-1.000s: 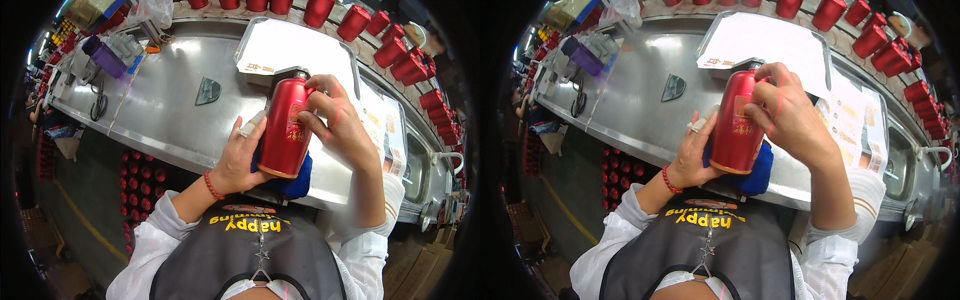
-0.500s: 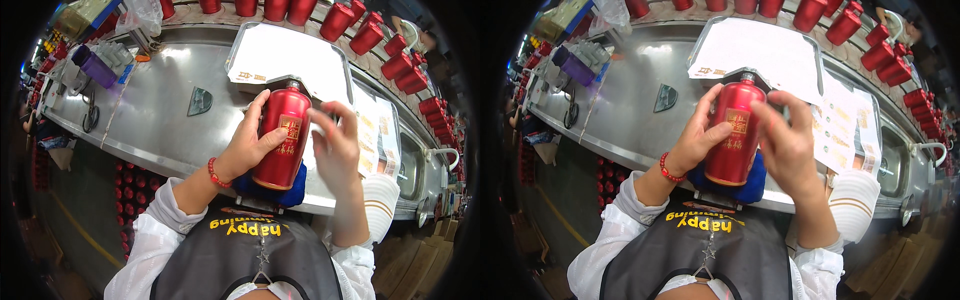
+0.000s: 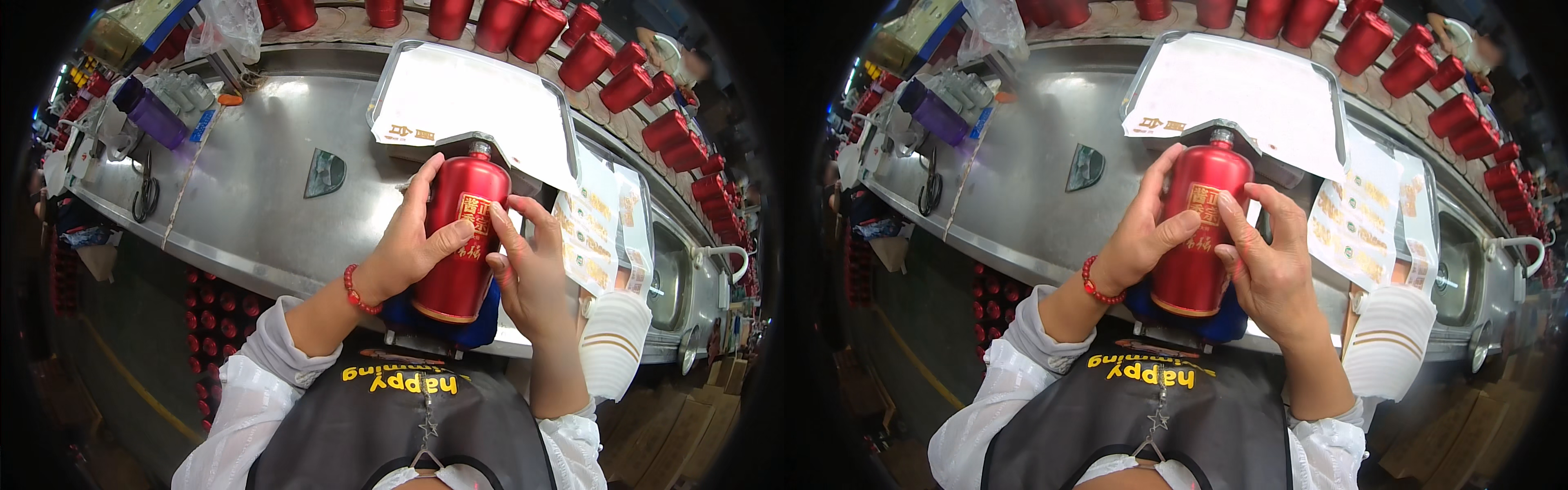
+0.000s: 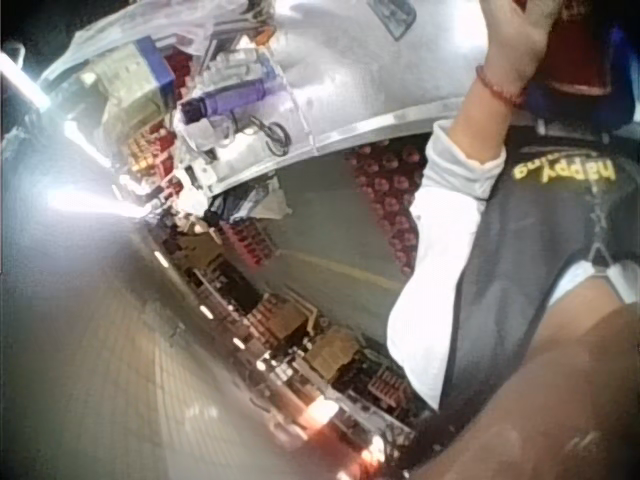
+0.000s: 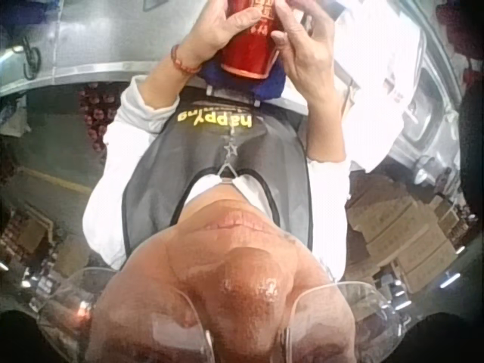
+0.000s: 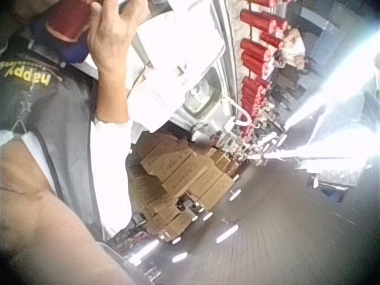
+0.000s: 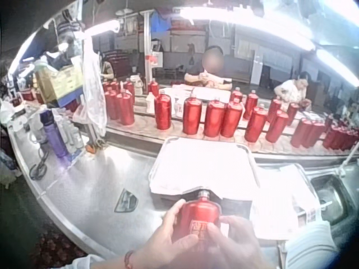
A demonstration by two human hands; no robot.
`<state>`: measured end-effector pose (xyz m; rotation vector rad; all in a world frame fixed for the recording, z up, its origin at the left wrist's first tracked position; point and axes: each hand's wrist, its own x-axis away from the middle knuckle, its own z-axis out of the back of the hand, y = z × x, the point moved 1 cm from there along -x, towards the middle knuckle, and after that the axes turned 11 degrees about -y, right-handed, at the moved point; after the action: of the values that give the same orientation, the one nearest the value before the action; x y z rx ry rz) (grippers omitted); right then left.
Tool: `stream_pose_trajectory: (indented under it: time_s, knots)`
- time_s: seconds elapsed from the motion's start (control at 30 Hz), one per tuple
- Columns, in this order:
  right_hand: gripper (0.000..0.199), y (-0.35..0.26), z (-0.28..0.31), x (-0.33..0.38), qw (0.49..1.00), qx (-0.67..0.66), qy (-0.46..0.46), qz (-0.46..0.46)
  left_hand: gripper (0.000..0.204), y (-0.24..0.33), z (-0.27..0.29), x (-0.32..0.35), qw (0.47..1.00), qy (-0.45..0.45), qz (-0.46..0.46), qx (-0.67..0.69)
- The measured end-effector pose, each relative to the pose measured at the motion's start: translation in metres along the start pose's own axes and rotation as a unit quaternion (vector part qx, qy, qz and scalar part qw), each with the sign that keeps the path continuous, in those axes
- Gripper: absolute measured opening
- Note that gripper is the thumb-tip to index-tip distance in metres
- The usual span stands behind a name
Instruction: The person applies gold stickers to red cylindrical containers. They peel each sticker from a sheet, position it on the container, and smooth it with a green tool. The person repeats this process for multiple containers.
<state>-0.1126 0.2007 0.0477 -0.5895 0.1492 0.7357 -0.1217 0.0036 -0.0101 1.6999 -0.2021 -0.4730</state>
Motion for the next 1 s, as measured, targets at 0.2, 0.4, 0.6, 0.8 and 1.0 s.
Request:
stream_pose_trajectory:
  time_s: [0.2,0.4,0.6,0.8,1.0]
  knots:
    - [0.049,0.003,-0.002,0.003,1.000,-0.013,-0.005,-0.002,0.094,0.006,-0.007,0.000,0.998,0.019,-0.008,0.056]
    - [0.052,-0.001,-0.001,0.007,1.000,-0.021,-0.016,-0.010,0.094,0.007,-0.007,0.002,0.996,-0.004,-0.011,0.085]
    - [0.049,0.002,-0.005,0.007,1.000,0.000,-0.016,0.000,0.093,0.003,-0.006,0.001,0.995,0.005,-0.021,0.093]
    - [0.042,0.007,-0.006,0.009,0.999,0.007,-0.032,0.005,0.090,0.002,-0.006,0.001,0.995,0.000,-0.026,0.100]
    - [0.041,0.008,-0.007,0.007,0.999,0.005,-0.027,0.017,0.089,-0.002,-0.004,0.001,0.997,0.008,-0.030,0.077]
